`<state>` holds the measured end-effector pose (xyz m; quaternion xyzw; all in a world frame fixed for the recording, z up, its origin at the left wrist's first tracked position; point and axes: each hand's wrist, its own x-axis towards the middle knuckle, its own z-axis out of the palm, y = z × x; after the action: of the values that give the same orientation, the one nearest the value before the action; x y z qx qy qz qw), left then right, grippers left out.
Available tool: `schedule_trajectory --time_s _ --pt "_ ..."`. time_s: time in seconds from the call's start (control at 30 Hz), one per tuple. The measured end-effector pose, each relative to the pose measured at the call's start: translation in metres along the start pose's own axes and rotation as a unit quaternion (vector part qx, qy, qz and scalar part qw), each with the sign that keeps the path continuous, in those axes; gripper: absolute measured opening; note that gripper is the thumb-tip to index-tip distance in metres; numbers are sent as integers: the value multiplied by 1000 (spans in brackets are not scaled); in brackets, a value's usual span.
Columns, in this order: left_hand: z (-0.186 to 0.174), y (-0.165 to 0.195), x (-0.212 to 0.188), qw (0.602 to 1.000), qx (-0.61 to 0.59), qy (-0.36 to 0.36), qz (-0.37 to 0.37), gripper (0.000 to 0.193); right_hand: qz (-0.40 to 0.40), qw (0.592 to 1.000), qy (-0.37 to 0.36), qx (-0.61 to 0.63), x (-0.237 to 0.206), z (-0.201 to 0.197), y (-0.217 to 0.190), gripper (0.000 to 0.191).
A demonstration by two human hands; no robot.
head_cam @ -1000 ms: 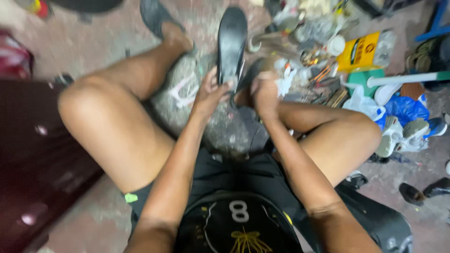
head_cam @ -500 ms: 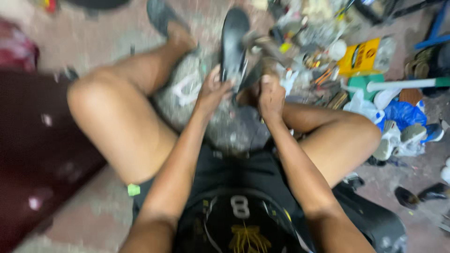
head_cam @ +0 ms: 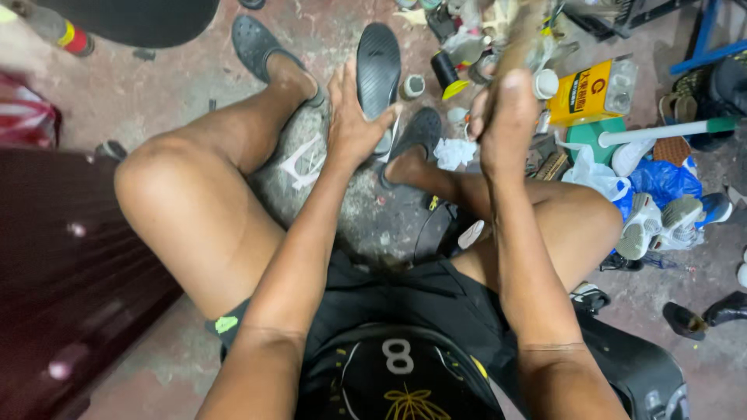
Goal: The person sits on the floor and repairs a black slip-on shoe. They hammer the sole, remove the insole, apply a patch to the sole, and hammer it again to secure the repair.
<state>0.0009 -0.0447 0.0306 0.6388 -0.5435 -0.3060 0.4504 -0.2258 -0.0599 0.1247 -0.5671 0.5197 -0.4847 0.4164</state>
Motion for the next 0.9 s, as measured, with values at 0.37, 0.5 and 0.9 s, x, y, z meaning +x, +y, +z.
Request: schedule_trajectory --time_s 0.37,0.5,0.9 --pt "-1 -4 -11 998 -9 -53 -41 108 164 979 -86 -88 9 20 44 42" --pt "1 4 -38 995 5 -80 -66 105 -56 992 -8 -109 0 20 38 47" --pt "0 15 -78 989 28 -96 -108 109 -69 990 -11 -123 -14 0 1 42"
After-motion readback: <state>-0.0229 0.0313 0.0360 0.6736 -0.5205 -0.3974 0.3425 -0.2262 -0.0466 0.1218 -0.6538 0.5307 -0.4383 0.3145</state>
